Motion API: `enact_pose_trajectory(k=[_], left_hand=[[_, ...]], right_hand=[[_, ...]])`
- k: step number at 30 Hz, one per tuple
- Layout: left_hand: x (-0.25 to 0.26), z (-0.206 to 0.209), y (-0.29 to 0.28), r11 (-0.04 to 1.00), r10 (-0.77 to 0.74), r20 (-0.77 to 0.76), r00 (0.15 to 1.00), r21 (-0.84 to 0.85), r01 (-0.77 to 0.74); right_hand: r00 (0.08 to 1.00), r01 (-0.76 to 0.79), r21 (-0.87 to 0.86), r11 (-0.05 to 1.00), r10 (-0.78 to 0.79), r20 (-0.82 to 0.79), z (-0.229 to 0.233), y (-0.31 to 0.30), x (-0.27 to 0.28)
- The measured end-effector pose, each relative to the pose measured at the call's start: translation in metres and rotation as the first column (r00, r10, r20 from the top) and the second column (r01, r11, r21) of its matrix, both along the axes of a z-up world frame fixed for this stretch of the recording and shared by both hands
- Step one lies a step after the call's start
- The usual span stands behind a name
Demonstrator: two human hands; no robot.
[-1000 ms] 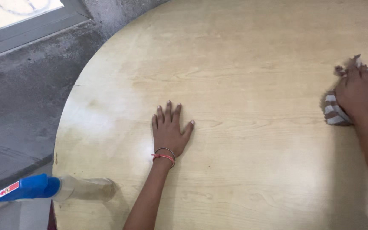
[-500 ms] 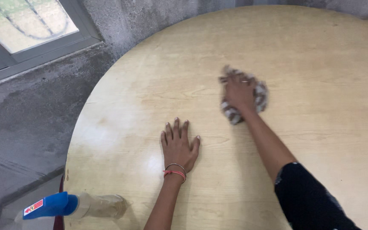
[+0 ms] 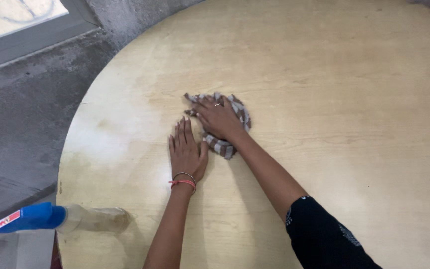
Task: The person sprays a clear liquid onto a round wooden table and wipes the surface with a striped cloth. They repeatedly spray and wipe different areas of the table, moving the spray bottle aside as needed.
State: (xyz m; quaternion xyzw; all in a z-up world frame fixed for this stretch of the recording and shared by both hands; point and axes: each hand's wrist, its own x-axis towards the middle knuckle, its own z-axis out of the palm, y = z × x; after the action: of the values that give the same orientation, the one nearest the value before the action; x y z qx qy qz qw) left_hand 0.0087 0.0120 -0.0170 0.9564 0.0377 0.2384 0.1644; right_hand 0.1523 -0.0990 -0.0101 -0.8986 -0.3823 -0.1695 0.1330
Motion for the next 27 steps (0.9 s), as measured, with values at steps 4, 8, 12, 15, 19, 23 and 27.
enact_pose_trajectory(k=[4, 8, 12, 15, 19, 23, 27], left_hand=[[0.002, 0.002, 0.000, 1.000, 0.021, -0.023, 1.000, -0.002, -0.021], [-0.002, 0.005, -0.002, 0.999, 0.036, -0.027, 0.999, -0.032, -0.037], [-0.002, 0.005, -0.003, 0.999, 0.039, -0.014, 0.999, -0.035, -0.039], [-0.003, 0.004, -0.003, 0.998, 0.039, -0.024, 0.999, -0.057, -0.040], [0.000, 0.001, -0.002, 0.999, 0.037, -0.023, 0.999, -0.027, -0.038], [0.001, -0.004, -0.001, 0.999, 0.039, -0.022, 0.999, -0.014, -0.039], [0.005, -0.007, 0.001, 0.999, 0.020, -0.044, 0.999, -0.027, -0.021]], right_hand=[[0.974, 0.226, 0.068, 0.972, -0.225, -0.008, -0.010, -0.085, 0.028], [0.891, 0.450, 0.116, 0.886, -0.454, 0.018, -0.019, -0.231, 0.034], [0.749, 0.652, 0.176, 0.737, -0.662, -0.001, -0.031, -0.347, -0.003], [0.699, 0.697, 0.215, 0.685, -0.715, 0.015, -0.040, -0.378, -0.039], [0.685, 0.712, 0.195, 0.674, -0.728, 0.015, -0.041, -0.363, -0.075], [0.743, 0.662, 0.140, 0.736, -0.670, 0.011, -0.029, -0.324, -0.104], [0.837, 0.547, 0.043, 0.836, -0.547, 0.009, -0.014, -0.257, -0.133]])
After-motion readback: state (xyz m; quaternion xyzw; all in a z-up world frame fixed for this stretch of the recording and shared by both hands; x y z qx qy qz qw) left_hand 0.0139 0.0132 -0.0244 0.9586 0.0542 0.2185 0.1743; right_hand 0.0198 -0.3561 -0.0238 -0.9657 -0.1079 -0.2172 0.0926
